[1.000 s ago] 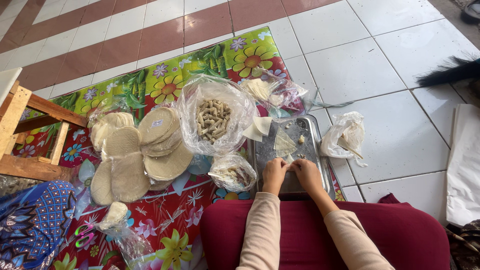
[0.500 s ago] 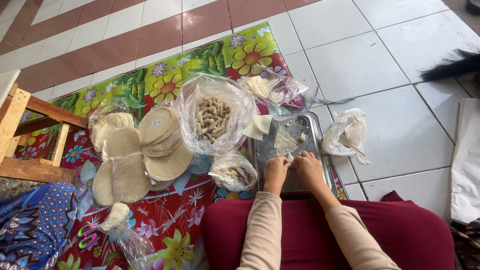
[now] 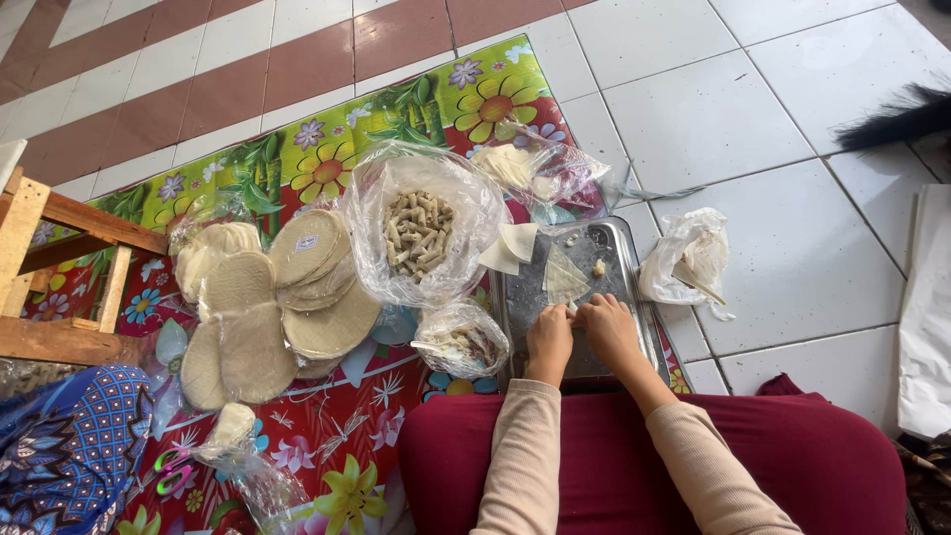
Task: The person prepares food items by placing small pieces of filling onto thin dough triangles and rolling them by hand on a tray.
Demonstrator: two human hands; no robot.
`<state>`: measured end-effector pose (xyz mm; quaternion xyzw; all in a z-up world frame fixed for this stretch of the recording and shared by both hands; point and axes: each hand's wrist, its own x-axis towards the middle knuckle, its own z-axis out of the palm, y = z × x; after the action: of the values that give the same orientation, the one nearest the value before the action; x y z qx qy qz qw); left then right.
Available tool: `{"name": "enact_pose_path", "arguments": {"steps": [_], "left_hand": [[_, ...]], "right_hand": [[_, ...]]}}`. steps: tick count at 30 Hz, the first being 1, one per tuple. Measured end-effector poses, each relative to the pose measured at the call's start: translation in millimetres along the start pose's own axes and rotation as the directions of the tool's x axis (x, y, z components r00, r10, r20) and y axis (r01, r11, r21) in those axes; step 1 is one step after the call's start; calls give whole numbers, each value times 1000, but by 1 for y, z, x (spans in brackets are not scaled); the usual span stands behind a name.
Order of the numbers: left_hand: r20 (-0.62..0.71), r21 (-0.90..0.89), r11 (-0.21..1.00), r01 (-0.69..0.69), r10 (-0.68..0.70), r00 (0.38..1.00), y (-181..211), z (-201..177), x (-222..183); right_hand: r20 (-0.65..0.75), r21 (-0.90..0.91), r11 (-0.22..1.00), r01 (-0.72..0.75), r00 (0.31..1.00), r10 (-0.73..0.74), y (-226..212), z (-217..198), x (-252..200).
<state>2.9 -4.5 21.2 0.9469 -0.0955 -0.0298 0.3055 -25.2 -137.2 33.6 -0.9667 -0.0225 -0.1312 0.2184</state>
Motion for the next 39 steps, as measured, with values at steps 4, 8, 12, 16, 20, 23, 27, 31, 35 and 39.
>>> {"name": "enact_pose_path", "arguments": {"steps": [4, 8, 12, 16, 20, 23, 27, 31, 35, 39], "left_hand": [[-58, 105, 994, -21, 27, 998, 4, -3, -3], [-63, 205, 979, 3, 10, 998, 12, -5, 1], [-77, 225, 974, -30, 49, 996, 14, -5, 2], [-162, 247, 964, -102, 145, 976, 14, -4, -3], [-122, 280, 959, -49, 86, 989, 15, -5, 1], [-133, 298, 953, -59, 102, 986, 15, -5, 2], [-131, 282, 956, -80, 121, 984, 16, -8, 1], [-146, 216, 973, -76, 110, 983, 18, -13, 1], [-141, 262, 964, -41, 80, 987, 16, -10, 6], [-149, 313, 949, -39, 89, 985, 13, -3, 8]], "right_hand": [[7, 50, 999, 4, 1000, -5, -3, -6, 1], [4, -5, 997, 82, 997, -82, -4, -14, -3], [-38, -104, 990, 97, 994, -101, -8, -13, 0], [-29, -100, 989, 113, 993, -117, -9, -13, 3], [-36, 12, 991, 131, 991, -131, -2, -20, 6], [-22, -13, 993, 114, 993, -115, -3, -18, 6], [-48, -75, 995, 60, 997, -64, -3, -6, 8], [-99, -55, 998, -11, 995, 6, -6, -4, 11], [-117, -24, 998, 51, 992, -53, -7, -18, 10], [-119, -58, 997, 54, 991, -60, -10, -15, 13]]}}
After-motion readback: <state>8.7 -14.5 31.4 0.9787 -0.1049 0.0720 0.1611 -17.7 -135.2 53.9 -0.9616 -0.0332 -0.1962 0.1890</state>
